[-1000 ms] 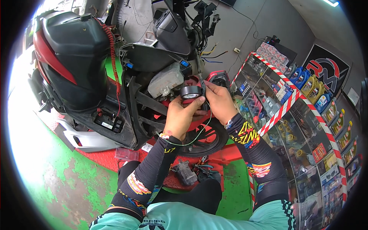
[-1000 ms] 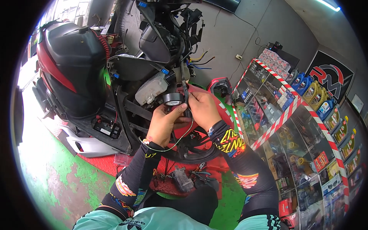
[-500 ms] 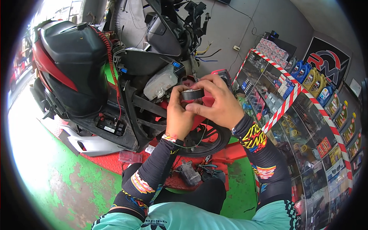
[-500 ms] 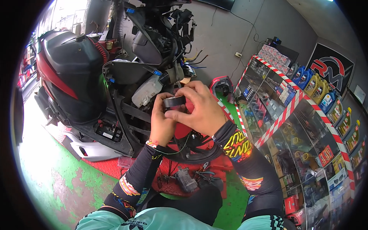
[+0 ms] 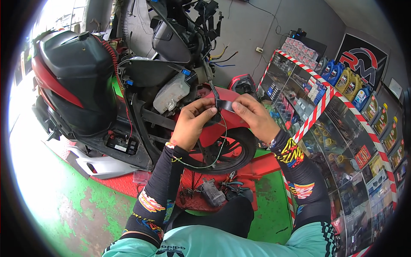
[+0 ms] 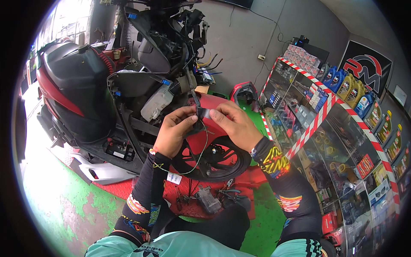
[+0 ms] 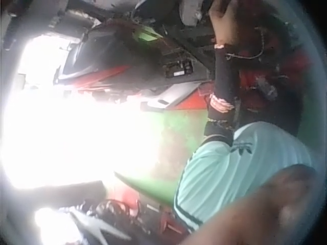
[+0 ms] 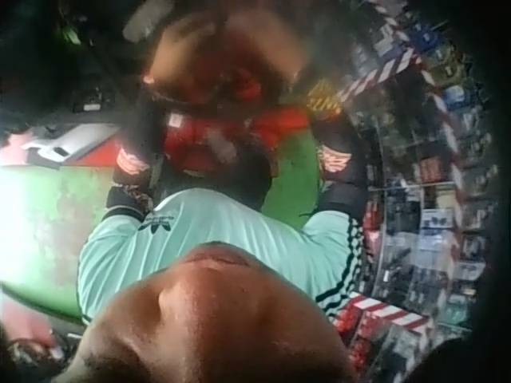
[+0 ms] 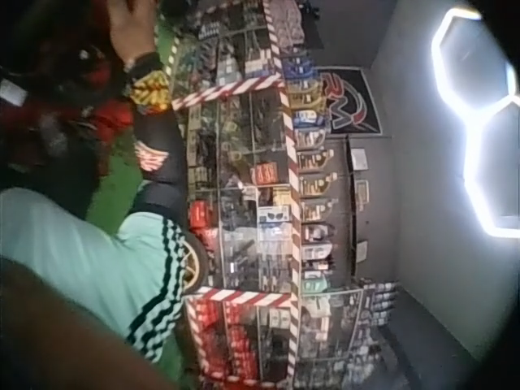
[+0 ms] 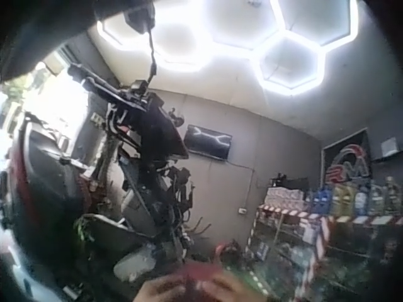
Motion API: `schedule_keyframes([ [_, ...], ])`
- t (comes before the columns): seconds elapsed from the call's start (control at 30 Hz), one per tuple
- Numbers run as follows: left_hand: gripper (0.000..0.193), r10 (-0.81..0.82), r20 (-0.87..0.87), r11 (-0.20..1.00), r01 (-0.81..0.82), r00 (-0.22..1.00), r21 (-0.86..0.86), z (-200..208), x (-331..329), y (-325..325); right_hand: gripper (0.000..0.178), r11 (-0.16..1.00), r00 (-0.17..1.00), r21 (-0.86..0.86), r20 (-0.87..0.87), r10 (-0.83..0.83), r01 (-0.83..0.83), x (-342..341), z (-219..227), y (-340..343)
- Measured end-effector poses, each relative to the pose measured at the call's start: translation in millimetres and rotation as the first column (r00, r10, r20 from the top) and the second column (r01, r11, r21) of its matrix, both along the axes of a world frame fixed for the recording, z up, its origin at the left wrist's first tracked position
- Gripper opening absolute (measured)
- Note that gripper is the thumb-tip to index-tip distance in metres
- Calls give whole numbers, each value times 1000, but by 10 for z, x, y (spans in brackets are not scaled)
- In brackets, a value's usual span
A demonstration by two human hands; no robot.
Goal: Repairing and insulating the wiring harness of a motorcycle using electrical tape and wire cutters.
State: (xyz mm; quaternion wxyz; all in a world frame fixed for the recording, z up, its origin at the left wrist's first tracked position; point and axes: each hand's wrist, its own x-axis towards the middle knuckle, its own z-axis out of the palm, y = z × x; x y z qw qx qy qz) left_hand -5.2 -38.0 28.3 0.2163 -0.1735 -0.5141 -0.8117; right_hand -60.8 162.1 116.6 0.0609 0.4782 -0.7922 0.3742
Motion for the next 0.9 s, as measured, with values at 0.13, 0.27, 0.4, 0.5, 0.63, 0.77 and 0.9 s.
schedule_keyframes([
  [0.13, 32, 36, 30, 999, -35, 999, -32, 18, 48, -27, 37, 1000, 993, 14, -117, -18, 20, -205, -26, -48],
  [0.27, 33, -36, 63, 999, 35, 997, 11, 28, 78, -55, 35, 999, 983, 34, -181, 18, -12, -300, -78, -144],
  [0.4, 34, -31, 94, 998, 26, 995, 60, 42, 64, 10, 33, 999, 983, 39, -183, 17, -10, -424, -253, -205],
  [0.5, 32, -9, 85, 997, 3, 996, 74, 64, 42, 66, 29, 998, 998, -41, -48, 35, -37, -371, -305, -314],
  [0.63, 29, 80, 104, 990, -91, 991, 106, 132, 122, 117, 26, 981, 979, -21, -59, -196, 195, -185, -103, -358],
  [0.77, 28, 292, 124, 956, -291, 948, -27, 37, 89, 203, 24, 992, 984, -95, -148, -94, 80, 22, -42, -404],
  [0.9, 22, 422, -23, 906, -421, 906, 54, -62, 77, 282, 27, 999, 800, 32, -597, 52, -42, 174, 117, -498],
])
